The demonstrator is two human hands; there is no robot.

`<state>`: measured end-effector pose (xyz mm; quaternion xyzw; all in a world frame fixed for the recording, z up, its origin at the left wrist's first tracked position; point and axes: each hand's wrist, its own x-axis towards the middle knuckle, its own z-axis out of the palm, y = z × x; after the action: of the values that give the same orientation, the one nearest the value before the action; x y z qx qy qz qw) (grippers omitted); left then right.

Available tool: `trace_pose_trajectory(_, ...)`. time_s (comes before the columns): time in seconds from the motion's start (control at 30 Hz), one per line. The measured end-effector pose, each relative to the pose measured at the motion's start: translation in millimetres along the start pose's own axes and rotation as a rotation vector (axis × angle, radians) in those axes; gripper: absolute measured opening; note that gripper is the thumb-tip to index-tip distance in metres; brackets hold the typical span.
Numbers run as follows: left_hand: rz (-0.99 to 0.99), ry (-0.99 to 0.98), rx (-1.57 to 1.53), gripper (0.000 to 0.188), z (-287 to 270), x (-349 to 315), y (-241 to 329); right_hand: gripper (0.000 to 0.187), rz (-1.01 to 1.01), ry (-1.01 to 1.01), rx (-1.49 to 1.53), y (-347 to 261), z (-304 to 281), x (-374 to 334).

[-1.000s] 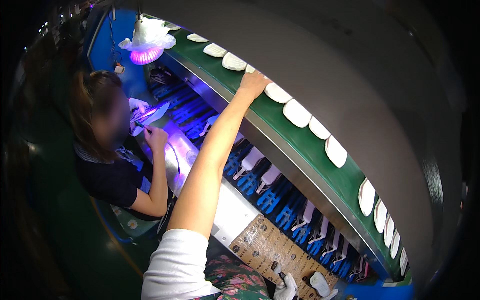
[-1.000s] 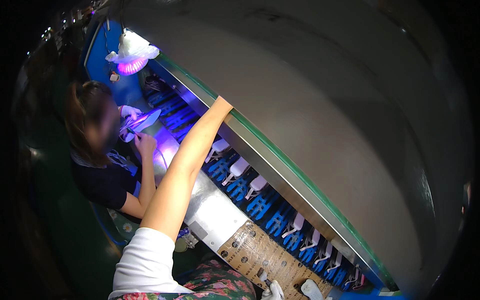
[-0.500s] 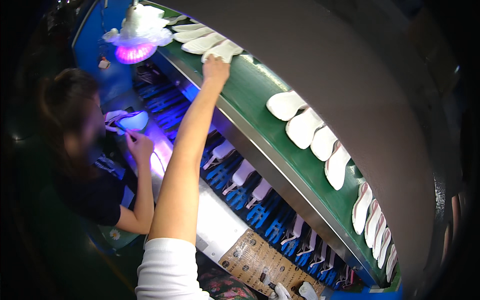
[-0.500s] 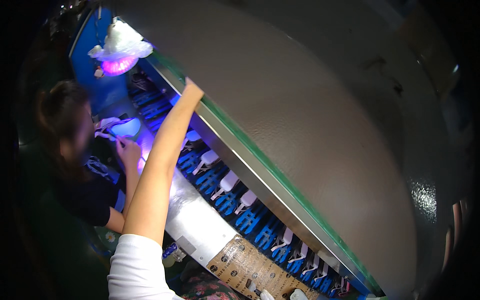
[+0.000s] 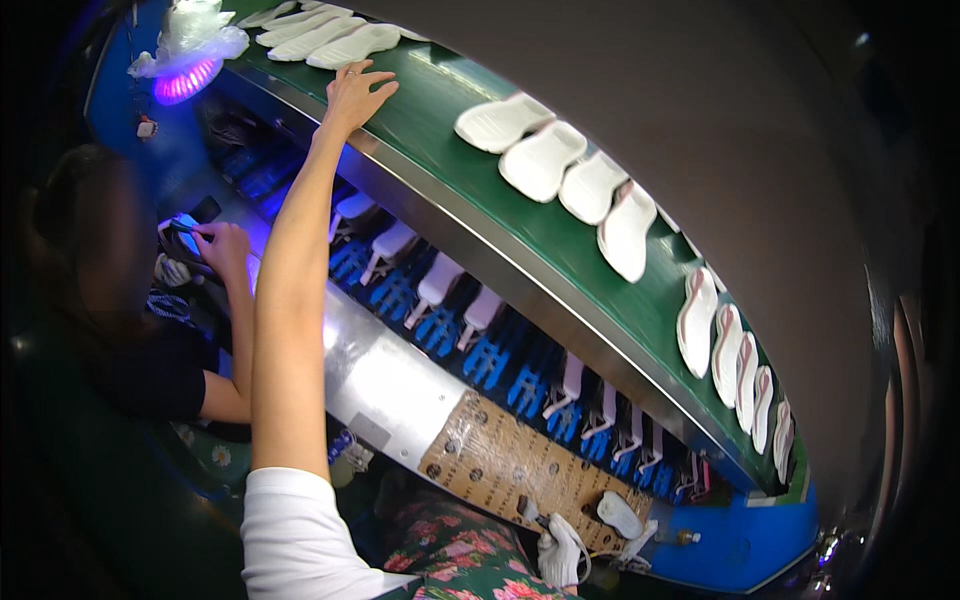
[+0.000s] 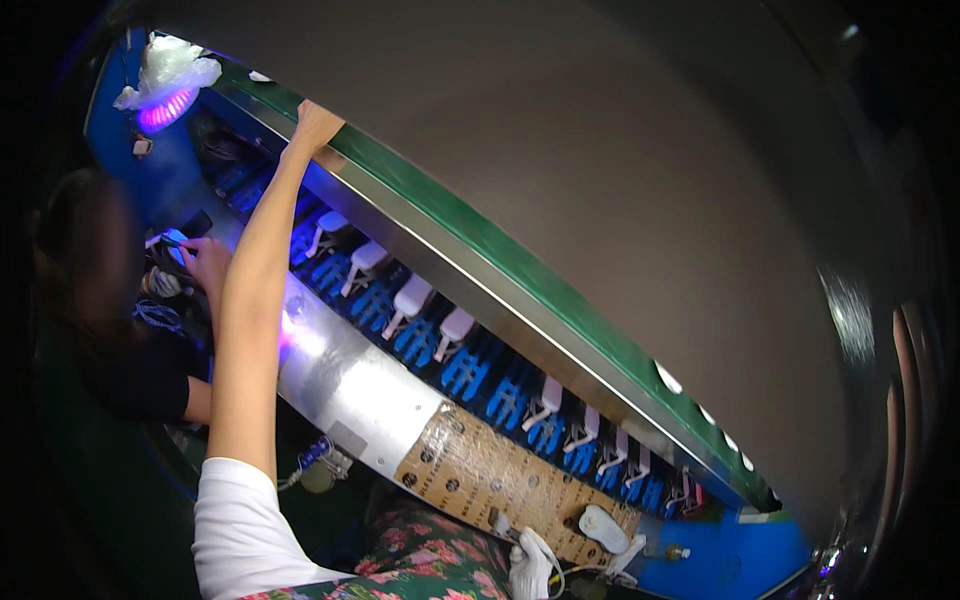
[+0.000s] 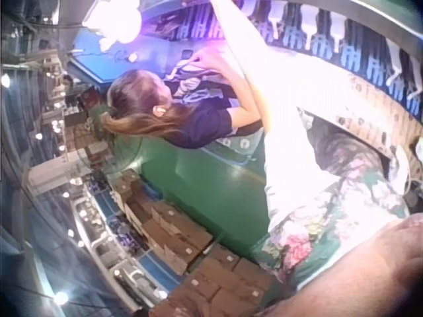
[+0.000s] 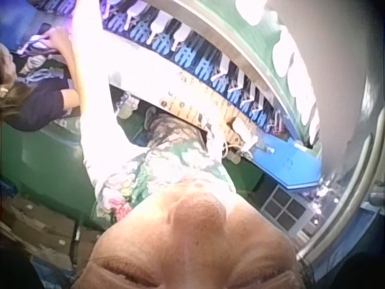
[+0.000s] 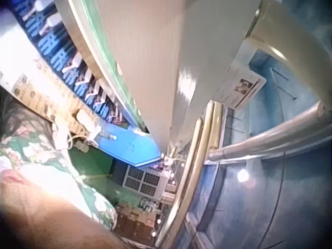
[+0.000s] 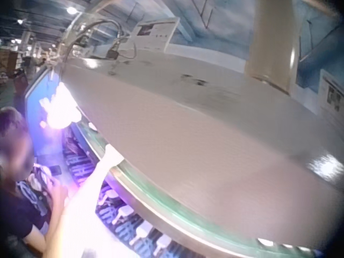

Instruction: The person takes shoe soles from an upper shelf, brushes liquid onto each sole with a brush applicator, and places them back onto the shelf.

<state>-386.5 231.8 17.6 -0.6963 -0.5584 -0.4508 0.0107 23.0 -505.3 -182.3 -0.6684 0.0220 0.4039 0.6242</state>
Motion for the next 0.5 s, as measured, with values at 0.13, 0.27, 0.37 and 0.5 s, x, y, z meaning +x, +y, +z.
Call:
trace_pose_trajectory(0.13,0.282,-0.192,-0.097,0.051,16,-62,109,0.019,-0.02,-0.094,0.051,-7,15,-1)
trace_pose_trajectory(0.27,0.57,-0.336,-0.295,0.056,64,-112,236,0.024,0.013,-0.126,0.087,-6,23,3)
trace_pose_trajectory(0.37,0.684,-0.513,-0.295,0.061,79,-131,324,0.023,0.011,-0.123,0.082,-6,13,-2)
trace_pose_trajectory(0.5,0.67,-0.779,-0.061,0.064,89,-138,386,0.025,0.015,-0.086,0.136,1,-1,-7)
